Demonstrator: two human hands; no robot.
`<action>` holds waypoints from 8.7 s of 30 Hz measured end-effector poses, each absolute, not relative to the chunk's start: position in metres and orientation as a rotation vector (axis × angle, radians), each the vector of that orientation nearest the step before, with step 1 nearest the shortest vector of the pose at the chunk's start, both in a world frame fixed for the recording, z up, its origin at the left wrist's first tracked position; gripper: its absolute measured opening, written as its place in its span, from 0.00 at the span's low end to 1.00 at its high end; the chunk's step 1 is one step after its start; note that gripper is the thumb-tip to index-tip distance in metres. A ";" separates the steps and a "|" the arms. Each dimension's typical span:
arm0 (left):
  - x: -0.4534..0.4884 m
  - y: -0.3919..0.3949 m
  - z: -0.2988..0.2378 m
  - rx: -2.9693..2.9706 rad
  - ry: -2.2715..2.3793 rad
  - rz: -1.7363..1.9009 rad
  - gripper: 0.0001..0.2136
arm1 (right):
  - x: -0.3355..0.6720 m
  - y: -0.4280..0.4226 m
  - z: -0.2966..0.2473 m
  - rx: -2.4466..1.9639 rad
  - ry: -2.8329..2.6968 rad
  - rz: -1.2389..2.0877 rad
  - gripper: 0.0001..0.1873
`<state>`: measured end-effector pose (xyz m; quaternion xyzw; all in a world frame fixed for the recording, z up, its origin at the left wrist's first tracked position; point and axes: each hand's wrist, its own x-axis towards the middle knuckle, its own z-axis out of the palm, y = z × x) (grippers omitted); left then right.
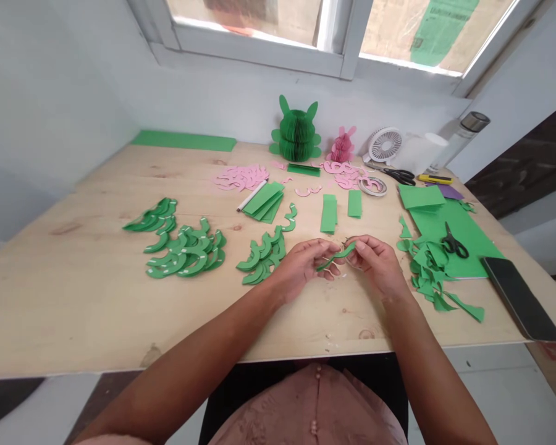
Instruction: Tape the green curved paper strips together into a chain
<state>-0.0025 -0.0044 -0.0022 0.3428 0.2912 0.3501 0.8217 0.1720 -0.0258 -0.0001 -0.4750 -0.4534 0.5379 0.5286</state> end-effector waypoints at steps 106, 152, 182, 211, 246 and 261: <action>0.004 -0.011 -0.010 1.402 0.830 0.989 0.11 | 0.169 -0.024 -0.009 -1.365 -1.362 0.951 0.08; 0.000 -0.005 -0.011 1.350 0.849 0.661 0.09 | 0.173 -0.026 0.002 -1.253 -1.848 0.771 0.10; 0.004 -0.009 -0.004 1.221 0.945 0.792 0.04 | 0.171 -0.026 0.002 -1.352 -1.725 0.754 0.09; 0.007 -0.012 -0.001 1.013 1.021 0.961 0.08 | 0.167 -0.025 -0.004 -1.403 -1.731 0.876 0.08; 0.006 -0.011 0.000 0.853 1.004 0.989 0.08 | 0.193 -0.013 0.016 -1.893 -1.836 0.390 0.09; 0.005 -0.010 0.000 0.866 1.025 0.977 0.07 | 0.188 -0.001 0.003 -2.019 -2.077 0.159 0.10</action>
